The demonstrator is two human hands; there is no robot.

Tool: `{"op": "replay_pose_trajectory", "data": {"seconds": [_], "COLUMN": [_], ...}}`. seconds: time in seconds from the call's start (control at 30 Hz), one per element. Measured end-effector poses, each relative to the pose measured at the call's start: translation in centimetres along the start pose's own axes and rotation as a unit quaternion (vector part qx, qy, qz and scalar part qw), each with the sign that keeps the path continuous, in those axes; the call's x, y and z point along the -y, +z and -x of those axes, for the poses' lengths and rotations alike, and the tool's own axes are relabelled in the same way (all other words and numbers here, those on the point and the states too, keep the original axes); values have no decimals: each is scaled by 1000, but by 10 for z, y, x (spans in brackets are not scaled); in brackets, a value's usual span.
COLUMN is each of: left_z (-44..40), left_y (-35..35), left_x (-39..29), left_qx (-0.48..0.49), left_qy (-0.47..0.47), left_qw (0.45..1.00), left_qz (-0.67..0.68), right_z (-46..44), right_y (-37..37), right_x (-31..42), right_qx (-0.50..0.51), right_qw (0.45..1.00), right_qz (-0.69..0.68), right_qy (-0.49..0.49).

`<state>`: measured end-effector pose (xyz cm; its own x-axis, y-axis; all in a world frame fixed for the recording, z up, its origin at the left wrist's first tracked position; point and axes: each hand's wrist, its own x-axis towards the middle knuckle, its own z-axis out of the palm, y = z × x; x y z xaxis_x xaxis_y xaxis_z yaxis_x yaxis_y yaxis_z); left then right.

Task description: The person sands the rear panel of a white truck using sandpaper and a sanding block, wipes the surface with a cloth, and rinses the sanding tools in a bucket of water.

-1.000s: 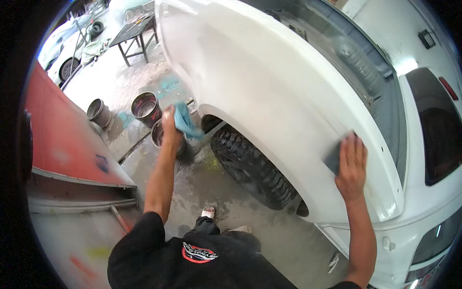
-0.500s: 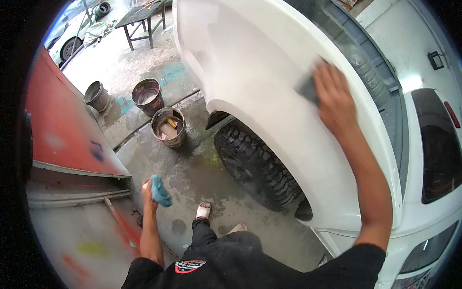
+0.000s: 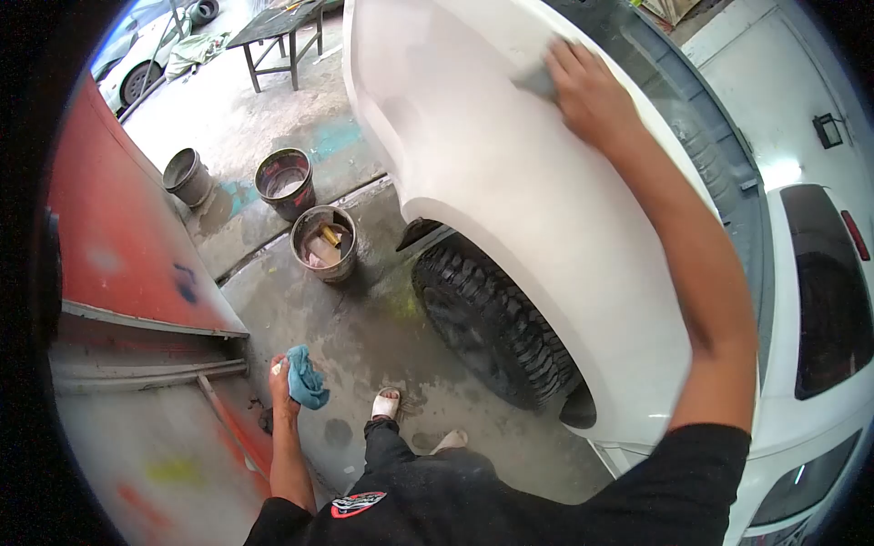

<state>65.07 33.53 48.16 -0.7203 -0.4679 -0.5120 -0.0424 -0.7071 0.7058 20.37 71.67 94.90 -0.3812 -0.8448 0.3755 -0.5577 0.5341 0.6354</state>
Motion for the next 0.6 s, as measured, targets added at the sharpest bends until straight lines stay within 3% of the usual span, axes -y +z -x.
{"op": "replay_pose_trajectory", "data": {"seconds": [0.13,0.27,0.43,0.5,0.6], "left_z": [17,19,-8,0,-7], "left_y": [-5,1,43,40,26], "left_x": [0,-3,8,20,24], "left_qx": [20,20,55,62,68], "left_qy": [-23,-32,-34,-41,-39], "left_qw": [999,999,997,997,997], "left_qz": [-18,-37,-34,-31,-21], "right_z": [132,95,-56,-55,34], "right_y": [-83,-60,43,57,-22], "right_x": [22,21,21,21,30], "right_qx": [137,121,16,-34,102], "right_qw": [987,990,997,998,995], "right_qz": [60,60,73,59,9], "right_qy": [53,46,-21,-14,-9]}}
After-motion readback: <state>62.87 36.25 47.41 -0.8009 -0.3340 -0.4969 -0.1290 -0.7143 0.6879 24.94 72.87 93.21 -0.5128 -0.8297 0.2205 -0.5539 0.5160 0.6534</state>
